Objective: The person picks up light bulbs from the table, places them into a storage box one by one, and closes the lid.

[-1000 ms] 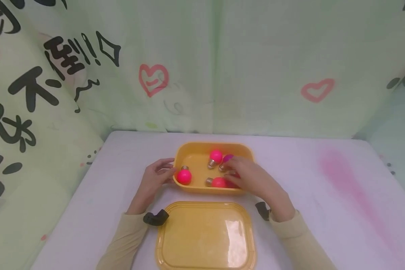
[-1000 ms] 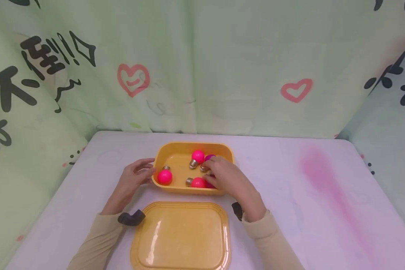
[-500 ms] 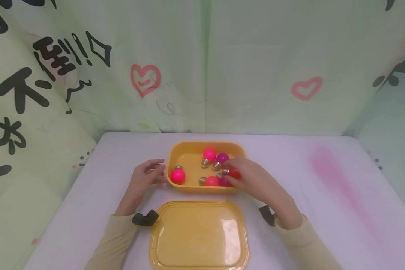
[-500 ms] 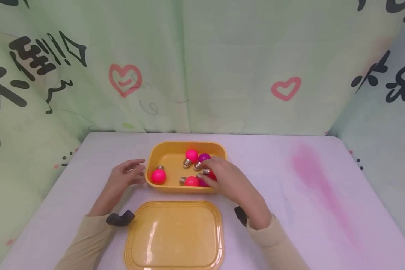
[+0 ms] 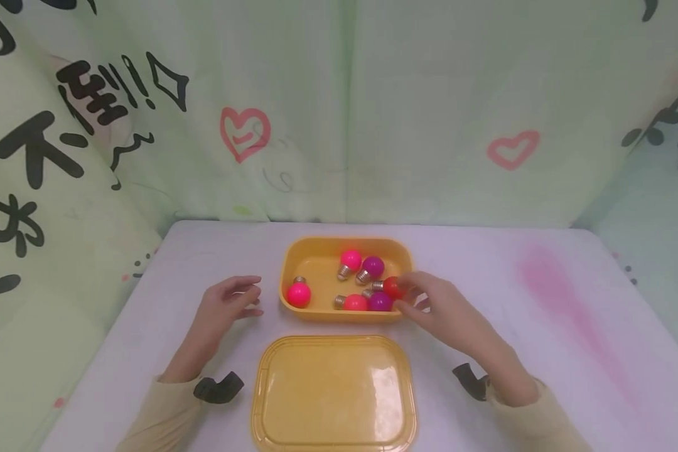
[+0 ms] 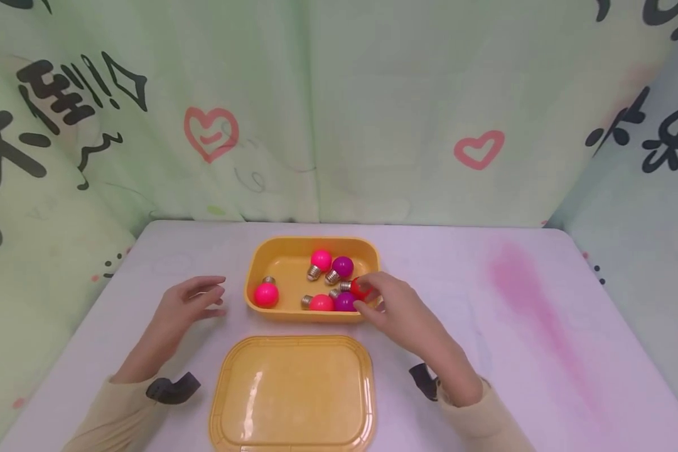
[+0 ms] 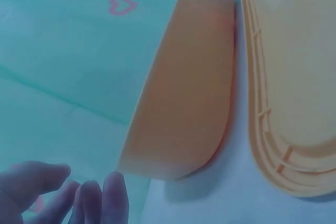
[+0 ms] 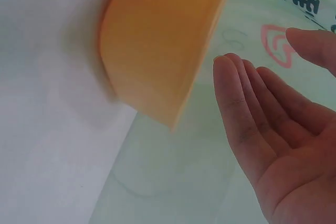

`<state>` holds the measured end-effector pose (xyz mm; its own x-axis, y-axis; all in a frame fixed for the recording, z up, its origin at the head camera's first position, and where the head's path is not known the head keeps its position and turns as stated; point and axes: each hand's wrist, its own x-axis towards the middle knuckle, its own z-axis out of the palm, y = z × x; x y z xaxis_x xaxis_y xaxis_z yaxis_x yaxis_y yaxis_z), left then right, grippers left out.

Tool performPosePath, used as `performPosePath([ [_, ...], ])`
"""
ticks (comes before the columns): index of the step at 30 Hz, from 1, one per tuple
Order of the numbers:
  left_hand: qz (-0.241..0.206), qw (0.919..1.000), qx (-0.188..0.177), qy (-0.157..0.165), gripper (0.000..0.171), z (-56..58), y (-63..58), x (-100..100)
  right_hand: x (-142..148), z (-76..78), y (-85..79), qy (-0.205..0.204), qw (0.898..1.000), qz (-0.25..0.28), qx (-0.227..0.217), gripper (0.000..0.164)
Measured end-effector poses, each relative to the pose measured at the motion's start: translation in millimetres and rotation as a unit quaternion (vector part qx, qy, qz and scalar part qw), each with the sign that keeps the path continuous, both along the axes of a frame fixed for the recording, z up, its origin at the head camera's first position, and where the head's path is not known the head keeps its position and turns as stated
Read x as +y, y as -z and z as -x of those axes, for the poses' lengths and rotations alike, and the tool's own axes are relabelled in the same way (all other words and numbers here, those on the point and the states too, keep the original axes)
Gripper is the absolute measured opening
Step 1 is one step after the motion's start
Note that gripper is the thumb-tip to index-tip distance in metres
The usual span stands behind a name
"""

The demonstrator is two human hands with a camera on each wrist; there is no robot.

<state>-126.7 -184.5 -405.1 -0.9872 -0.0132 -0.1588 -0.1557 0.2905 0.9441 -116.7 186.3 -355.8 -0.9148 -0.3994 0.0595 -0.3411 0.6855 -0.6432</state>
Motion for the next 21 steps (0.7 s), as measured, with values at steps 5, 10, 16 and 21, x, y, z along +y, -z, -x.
performPosePath([
  [5,-0.014,0.9998,-0.014,0.005,0.043,-8.4,-1.7,-3,8,-9.7,4.0,0.017,1.0,0.018,-0.003,0.037],
  [10,-0.007,0.9994,-0.033,0.01,0.041,-13.8,-2.4,-4,14,-18.9,4.5,0.047,0.999,0.01,-0.023,0.037],
  [16,-0.005,0.9986,-0.048,0.022,0.044,-21.7,-1.2,-6,20,-24.1,11.1,0.048,0.997,0.016,-0.059,0.033],
  [21,-0.004,0.9977,-0.063,0.024,0.042,-26.9,1.5,-7,23,-27.1,21.9,0.05,0.993,0.022,-0.103,0.031],
])
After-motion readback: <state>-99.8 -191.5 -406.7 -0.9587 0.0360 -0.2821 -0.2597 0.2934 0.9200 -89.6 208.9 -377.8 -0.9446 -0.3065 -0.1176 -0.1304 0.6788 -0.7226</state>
